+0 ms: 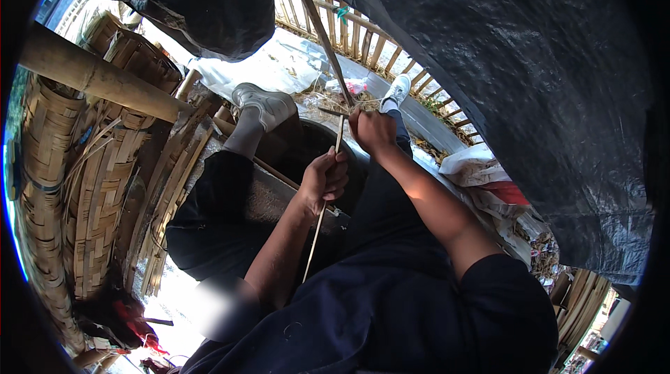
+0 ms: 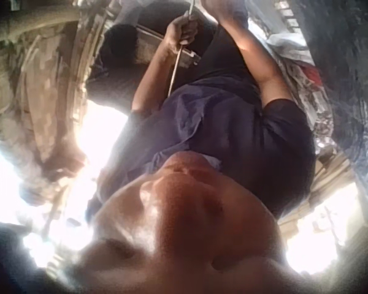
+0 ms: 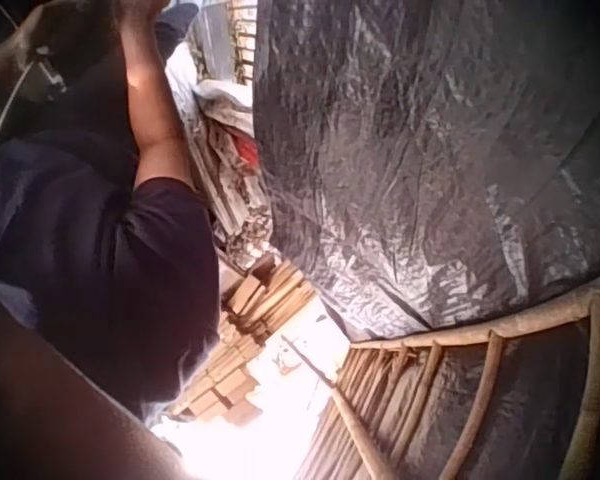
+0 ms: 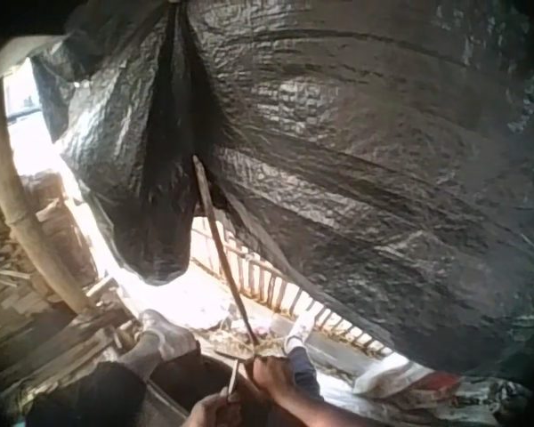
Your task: The person splits and shapes bamboo sticks by carving, peeling, and cutting them with a knife.
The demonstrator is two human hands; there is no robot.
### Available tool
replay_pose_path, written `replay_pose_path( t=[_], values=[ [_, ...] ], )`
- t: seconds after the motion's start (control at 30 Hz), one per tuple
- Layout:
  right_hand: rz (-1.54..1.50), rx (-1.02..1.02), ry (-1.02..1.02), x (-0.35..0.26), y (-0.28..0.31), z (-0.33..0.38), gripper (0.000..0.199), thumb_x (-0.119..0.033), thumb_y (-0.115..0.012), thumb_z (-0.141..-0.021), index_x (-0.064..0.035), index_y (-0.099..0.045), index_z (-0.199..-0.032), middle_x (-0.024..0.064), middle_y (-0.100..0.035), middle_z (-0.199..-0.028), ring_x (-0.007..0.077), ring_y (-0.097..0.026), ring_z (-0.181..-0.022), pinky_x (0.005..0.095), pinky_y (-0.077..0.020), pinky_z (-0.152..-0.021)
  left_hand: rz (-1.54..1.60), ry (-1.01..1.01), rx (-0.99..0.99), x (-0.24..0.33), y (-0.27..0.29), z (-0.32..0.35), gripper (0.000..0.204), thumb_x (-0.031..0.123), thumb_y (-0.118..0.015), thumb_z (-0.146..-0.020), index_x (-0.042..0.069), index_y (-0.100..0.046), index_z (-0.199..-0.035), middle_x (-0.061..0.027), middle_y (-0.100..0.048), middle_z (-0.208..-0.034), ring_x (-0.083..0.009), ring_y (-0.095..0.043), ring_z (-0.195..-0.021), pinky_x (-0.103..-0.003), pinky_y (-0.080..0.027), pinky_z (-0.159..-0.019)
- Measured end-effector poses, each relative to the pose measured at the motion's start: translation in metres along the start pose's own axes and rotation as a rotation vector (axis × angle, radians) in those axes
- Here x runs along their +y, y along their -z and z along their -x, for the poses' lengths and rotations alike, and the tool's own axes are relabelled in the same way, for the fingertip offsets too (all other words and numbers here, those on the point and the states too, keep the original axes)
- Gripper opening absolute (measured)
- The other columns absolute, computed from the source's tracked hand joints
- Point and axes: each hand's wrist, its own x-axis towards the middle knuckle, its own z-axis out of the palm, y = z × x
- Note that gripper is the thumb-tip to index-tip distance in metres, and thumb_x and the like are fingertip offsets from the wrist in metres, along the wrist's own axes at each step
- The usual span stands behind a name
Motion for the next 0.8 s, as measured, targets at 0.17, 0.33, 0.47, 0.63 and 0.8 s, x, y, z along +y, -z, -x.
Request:
replay_pose_path(
  t=[0.17,0.33,0.47,0.63,0.8],
  values=[
    [-0.131,-0.020,0.128,-0.011,0.009,0.016,0.046,-0.035,-0.043,-0.094,-0.0076,-0.061,-0.062,0.0171,-0.060,-0.054,0.0353,-0.062,-0.050,0.0447,-0.0497,-0.049,-0.011,-0.034,0.005,0.006,0.006,0.007,0.022,0.031,-0.034,-0.103,0.017,-0.046,-0.091,0.0084,-0.026,-0.058,-0.0033,-0.020,-0.044,-0.019,-0.015,-0.037],
    [-0.328,-0.091,-0.250,-0.008,0.029,0.006,0.039,-0.033,-0.047,-0.097,-0.0026,-0.061,-0.078,0.0211,-0.062,-0.066,0.0402,-0.064,-0.069,0.0458,-0.0498,-0.062,0.108,-0.136,-0.029,0.014,0.021,0.011,0.021,0.030,-0.034,-0.103,0.014,-0.047,-0.097,0.0058,-0.031,-0.061,-0.0037,-0.027,-0.048,-0.018,-0.020,-0.040],
    [-0.749,-0.142,-0.027,-0.024,0.060,0.015,0.029,-0.028,-0.053,-0.096,-0.0002,-0.057,-0.092,0.0206,-0.063,-0.075,0.0374,-0.064,-0.074,0.0404,-0.0486,-0.065,-0.093,-0.207,0.005,0.024,0.001,0.024,0.026,0.034,-0.035,-0.103,0.011,-0.048,-0.101,0.0036,-0.035,-0.060,-0.0056,-0.030,-0.045,-0.019,-0.023,-0.037],
    [-0.485,-0.073,0.002,-0.039,0.063,0.018,0.032,-0.036,-0.061,-0.092,-0.0038,-0.060,-0.094,0.0135,-0.062,-0.067,0.0233,-0.062,-0.058,0.0335,-0.0463,-0.056,-0.235,-0.203,-0.003,0.020,0.004,0.023,0.032,0.041,-0.037,-0.102,0.011,-0.050,-0.102,0.0034,-0.035,-0.057,-0.0062,-0.028,-0.039,-0.020,-0.023,-0.034],
    [-0.981,-0.066,-0.238,-0.051,0.048,0.005,0.038,-0.033,-0.067,-0.086,-0.0001,-0.061,-0.068,0.0029,-0.054,-0.055,0.0108,-0.050,-0.052,0.0315,-0.0412,-0.050,-0.232,-0.166,-0.036,0.010,0.005,0.018,0.037,0.044,-0.034,-0.102,0.011,-0.049,-0.096,0.0031,-0.033,-0.056,-0.0069,-0.026,-0.039,-0.022,-0.022,-0.035]
  ],
)
